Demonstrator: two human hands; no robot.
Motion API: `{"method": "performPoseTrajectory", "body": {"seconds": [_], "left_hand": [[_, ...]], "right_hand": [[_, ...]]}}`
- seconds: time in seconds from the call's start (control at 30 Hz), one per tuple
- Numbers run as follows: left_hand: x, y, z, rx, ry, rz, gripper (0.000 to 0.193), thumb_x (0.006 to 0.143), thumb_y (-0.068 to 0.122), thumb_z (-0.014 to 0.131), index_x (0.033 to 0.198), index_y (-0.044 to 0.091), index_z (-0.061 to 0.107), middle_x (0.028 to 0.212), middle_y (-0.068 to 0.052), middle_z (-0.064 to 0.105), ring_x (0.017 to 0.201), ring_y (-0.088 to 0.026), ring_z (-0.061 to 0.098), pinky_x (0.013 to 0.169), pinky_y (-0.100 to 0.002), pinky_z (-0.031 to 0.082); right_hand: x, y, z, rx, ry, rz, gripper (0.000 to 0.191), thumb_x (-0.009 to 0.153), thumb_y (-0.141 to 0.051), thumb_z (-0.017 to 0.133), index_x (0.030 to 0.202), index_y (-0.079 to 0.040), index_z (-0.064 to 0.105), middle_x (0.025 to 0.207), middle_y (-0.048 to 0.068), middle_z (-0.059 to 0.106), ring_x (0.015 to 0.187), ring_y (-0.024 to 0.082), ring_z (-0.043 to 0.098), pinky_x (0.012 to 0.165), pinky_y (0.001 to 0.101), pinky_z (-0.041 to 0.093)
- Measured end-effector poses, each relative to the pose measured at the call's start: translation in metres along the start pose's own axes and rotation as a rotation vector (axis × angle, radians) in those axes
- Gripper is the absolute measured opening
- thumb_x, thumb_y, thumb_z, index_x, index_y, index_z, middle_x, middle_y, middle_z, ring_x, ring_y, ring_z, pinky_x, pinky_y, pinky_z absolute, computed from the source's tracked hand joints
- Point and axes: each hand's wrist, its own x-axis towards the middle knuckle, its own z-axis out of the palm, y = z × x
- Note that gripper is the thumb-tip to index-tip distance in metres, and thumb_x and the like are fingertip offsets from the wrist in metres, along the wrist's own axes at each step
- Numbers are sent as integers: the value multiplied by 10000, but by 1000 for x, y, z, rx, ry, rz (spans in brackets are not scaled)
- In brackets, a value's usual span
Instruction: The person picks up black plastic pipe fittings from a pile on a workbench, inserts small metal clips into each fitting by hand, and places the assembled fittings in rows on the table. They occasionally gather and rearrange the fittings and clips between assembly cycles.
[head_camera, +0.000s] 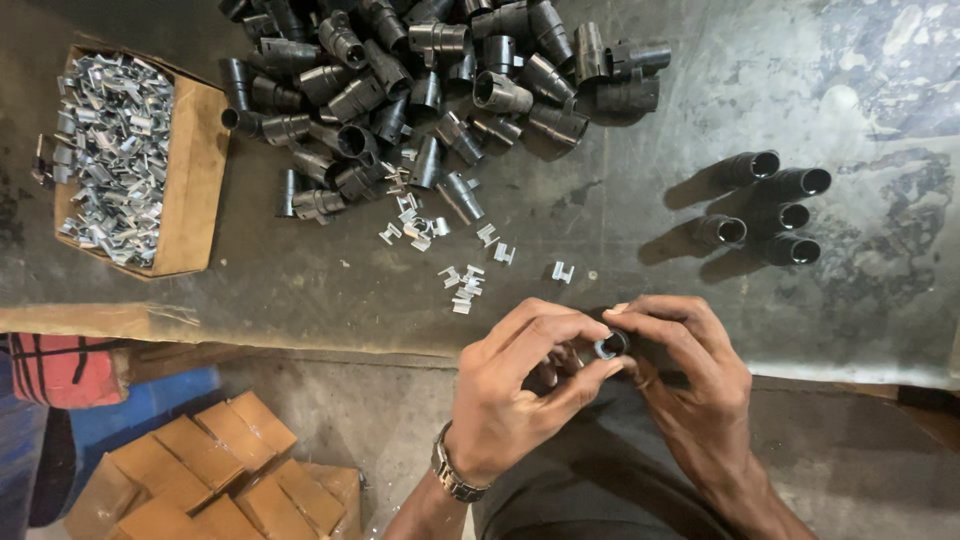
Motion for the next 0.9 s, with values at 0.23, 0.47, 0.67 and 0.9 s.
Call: {"method": "performPoseTrajectory", "body": {"seconds": [0.23, 0.47, 0.67, 0.9], "left_hand": [[-2, 3, 4, 71, -32, -7, 335, 856, 132, 884, 1136, 101, 701, 1016, 6, 696, 678, -56, 677, 583, -211, 565], [0, 0, 6, 80, -15, -71, 458, 854, 173, 863, 1268, 115, 678, 1038, -8, 692, 705, -66, 698, 609, -218, 594], [11, -21, 1, 294, 194, -166, 324, 861, 140, 847, 1161, 135, 725, 961, 8, 694, 581, -101, 628, 529, -258, 510], [18, -25, 22, 687, 148, -26, 247, 878, 254, 826, 1079, 170, 709, 927, 11, 656, 663, -227, 633, 629, -363, 496]], "right_hand": [[-4, 3, 0, -34, 9, 5, 431, 765, 78, 774, 1161, -73, 697, 1167, 73, 688, 1056, 222, 709, 834, 310, 604], [-1, 7, -9, -254, 189, -132, 362, 740, -4, 823, 1076, -45, 694, 1111, 106, 693, 1056, 279, 654, 898, 394, 525], [-1, 29, -31, -409, 341, 10, 373, 851, -75, 902, 1155, -18, 694, 1028, 120, 637, 909, 215, 609, 744, 341, 518], [-7, 61, -27, -87, 372, 90, 465, 1033, -119, 837, 1287, 11, 469, 975, 21, 637, 805, 67, 628, 699, 185, 533]]}}
